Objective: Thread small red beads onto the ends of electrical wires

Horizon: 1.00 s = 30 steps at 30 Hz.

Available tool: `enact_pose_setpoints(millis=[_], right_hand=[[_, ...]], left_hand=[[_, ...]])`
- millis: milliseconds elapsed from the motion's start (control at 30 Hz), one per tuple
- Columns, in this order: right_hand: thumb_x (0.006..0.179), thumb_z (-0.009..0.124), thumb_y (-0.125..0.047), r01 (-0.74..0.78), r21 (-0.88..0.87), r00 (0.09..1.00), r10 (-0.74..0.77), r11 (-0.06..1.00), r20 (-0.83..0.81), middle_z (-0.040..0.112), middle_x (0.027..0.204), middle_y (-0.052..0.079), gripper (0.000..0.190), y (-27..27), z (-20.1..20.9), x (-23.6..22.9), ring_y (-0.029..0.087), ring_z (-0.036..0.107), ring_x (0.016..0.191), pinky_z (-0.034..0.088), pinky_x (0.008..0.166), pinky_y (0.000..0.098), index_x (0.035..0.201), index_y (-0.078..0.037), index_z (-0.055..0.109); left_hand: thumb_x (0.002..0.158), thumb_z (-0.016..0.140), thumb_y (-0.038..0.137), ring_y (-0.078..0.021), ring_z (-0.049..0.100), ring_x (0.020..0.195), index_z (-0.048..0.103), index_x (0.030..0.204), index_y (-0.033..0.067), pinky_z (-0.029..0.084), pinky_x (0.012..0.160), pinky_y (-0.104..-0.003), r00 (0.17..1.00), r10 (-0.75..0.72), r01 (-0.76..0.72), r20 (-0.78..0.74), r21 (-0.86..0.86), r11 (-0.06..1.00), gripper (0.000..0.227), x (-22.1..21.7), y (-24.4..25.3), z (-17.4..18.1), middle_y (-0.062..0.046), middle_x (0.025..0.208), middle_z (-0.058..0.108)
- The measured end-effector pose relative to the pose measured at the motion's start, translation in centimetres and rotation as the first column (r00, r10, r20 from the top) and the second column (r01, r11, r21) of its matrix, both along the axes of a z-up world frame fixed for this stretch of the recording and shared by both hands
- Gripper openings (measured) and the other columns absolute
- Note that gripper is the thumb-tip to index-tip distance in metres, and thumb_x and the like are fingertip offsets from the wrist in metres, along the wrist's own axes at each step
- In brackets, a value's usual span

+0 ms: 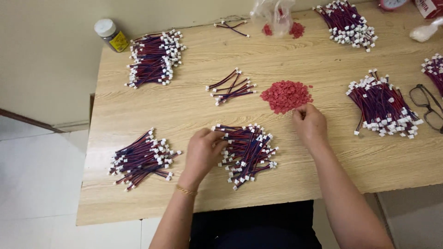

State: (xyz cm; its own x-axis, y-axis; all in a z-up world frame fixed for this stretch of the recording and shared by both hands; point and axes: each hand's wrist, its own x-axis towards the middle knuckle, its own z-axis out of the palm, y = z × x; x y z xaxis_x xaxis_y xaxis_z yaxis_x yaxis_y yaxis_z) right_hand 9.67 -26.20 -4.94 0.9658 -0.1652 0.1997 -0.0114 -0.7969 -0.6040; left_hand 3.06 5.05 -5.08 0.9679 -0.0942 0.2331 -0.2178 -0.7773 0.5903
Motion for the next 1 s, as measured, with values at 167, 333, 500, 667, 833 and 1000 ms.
enact_pose_setpoints(millis=[167,333,500,667,833,1000], right_hand=[[0.09,0.065,-0.01,-0.027,0.381,0.999,0.039,0.924,-0.024,0.067,0.083,0.017,0.017,1.9,3.0,-2.7,0.025,0.065,0.072,0.053,0.06,0.0338,0.104,-0.001,0.064],[0.093,0.058,-0.001,-0.092,0.698,0.992,0.127,0.711,0.0,0.065,0.087,0.009,0.02,2.3,2.6,-3.6,0.011,0.061,0.071,0.054,0.061,0.0195,0.112,0.0,0.063],[0.083,0.069,0.002,-0.217,0.789,0.959,0.278,0.574,0.062,0.066,0.086,0.009,0.033,4.0,4.9,-4.6,0.011,0.063,0.071,0.056,0.065,0.0227,0.116,0.001,0.063],[0.082,0.07,0.002,-0.223,0.855,0.946,0.316,0.468,0.074,0.067,0.083,0.01,0.025,6.1,6.1,-5.3,0.013,0.063,0.069,0.056,0.063,0.0244,0.107,0.001,0.066],[0.085,0.068,0.001,-0.187,0.926,0.943,0.325,0.327,0.076,0.067,0.081,0.011,0.015,7.1,4.9,-5.4,0.014,0.066,0.069,0.057,0.064,0.0248,0.099,0.001,0.065],[0.088,0.063,0.004,-0.16,0.974,0.946,0.306,0.16,0.105,0.07,0.093,0.016,0.01,8.0,7.0,-6.5,0.021,0.07,0.082,0.059,0.073,0.0305,0.098,0.002,0.064]], left_hand=[[0.073,0.078,0.031,-0.026,0.063,0.083,0.073,0.096,0.0223,0.053,0.071,-0.037,0.991,0.021,-0.048,0.133,0.203,0.978,0.025,1.3,-1.6,-1.7,-0.002,0.086,0.061],[0.073,0.078,0.022,-0.0299,0.064,0.08,0.074,0.089,0.0171,0.052,0.07,-0.04,0.995,0.0,-0.013,0.096,0.131,0.991,0.017,1.2,-1.9,0.3,-0.005,0.082,0.06],[0.076,0.076,0.02,-0.0221,0.068,0.077,0.072,0.09,0.023,0.054,0.071,-0.032,0.976,0.042,-0.028,0.212,-0.069,0.997,0.014,0.4,-2.5,1.9,0.001,0.078,0.065],[0.078,0.076,0.015,-0.017,0.068,0.075,0.073,0.088,0.0241,0.054,0.069,-0.028,0.95,0.109,-0.029,0.294,-0.263,0.964,0.014,-0.8,-3.7,7.1,0.004,0.079,0.069],[0.079,0.075,0.003,-0.0085,0.059,0.067,0.074,0.094,0.0145,0.051,0.063,-0.024,0.973,0.206,-0.082,0.102,-0.684,0.725,0.019,-1.5,-4.5,7.1,-0.002,0.073,0.067],[0.081,0.075,0.003,-0.0158,0.062,0.077,0.07,0.101,0.0008,0.052,0.069,-0.027,0.977,-0.008,-0.183,-0.214,-0.852,0.49,0.021,-2.5,-5.3,7.8,-0.011,0.082,0.069]])
